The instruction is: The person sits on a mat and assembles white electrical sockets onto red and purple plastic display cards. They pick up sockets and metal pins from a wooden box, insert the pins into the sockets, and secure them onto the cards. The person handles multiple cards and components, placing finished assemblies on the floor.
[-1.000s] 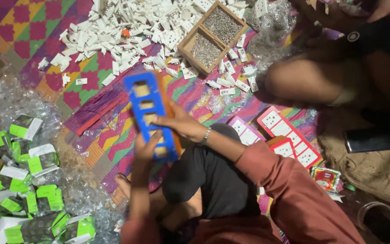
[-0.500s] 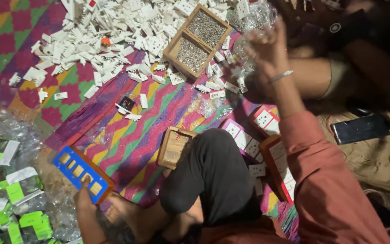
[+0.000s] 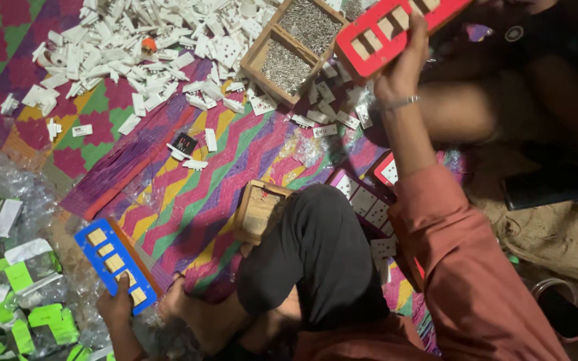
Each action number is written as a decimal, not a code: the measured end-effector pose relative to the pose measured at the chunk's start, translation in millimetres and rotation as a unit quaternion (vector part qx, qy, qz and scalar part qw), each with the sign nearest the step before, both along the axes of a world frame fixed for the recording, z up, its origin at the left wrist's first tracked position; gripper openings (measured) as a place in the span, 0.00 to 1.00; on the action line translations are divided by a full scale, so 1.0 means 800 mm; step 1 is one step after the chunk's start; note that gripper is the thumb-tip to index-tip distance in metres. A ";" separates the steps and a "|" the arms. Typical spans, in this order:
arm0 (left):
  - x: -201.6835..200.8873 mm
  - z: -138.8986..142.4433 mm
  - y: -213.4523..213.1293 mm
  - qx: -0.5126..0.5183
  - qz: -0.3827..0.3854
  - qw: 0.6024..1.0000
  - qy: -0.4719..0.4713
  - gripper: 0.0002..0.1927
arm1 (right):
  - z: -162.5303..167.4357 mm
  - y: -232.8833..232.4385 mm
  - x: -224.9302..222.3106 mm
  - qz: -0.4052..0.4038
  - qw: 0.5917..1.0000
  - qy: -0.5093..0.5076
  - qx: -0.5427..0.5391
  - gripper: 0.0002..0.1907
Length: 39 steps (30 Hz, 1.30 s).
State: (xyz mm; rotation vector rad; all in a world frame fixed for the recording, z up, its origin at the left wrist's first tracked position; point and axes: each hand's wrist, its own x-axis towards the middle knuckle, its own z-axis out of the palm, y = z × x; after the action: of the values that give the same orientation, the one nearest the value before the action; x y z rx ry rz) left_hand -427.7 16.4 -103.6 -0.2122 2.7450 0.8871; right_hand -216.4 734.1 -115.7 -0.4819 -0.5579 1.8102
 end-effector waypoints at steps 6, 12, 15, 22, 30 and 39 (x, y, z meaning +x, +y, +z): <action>-0.007 0.004 -0.022 -0.117 -0.117 0.977 0.136 0.25 | 0.048 -0.148 -0.021 0.124 0.987 -0.093 -0.052 0.16; 0.031 0.027 0.105 0.335 -0.161 0.926 0.069 0.39 | 0.062 -0.407 -0.088 0.403 0.874 -0.256 0.095 0.27; 0.074 0.049 0.171 0.245 -0.328 0.879 0.246 0.28 | 0.066 -0.501 -0.106 0.502 0.805 -0.186 0.255 0.30; 0.076 0.065 0.149 0.500 -0.027 0.861 -0.093 0.32 | 0.070 -0.428 -0.087 0.643 0.733 -0.161 0.154 0.36; -0.006 -0.004 0.110 0.325 -0.062 0.939 0.093 0.31 | 0.121 -0.273 0.002 0.431 0.874 -0.193 0.113 0.23; -0.003 -0.048 0.098 -0.090 -0.119 0.971 0.186 0.38 | 0.097 -0.225 0.100 0.277 0.919 -0.268 0.084 0.20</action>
State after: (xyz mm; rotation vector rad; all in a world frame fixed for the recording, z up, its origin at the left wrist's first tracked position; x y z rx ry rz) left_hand -430.0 95.2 -142.3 0.2767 3.1084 0.6688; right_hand -136.5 553.8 -38.5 -0.7638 -1.3260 2.1346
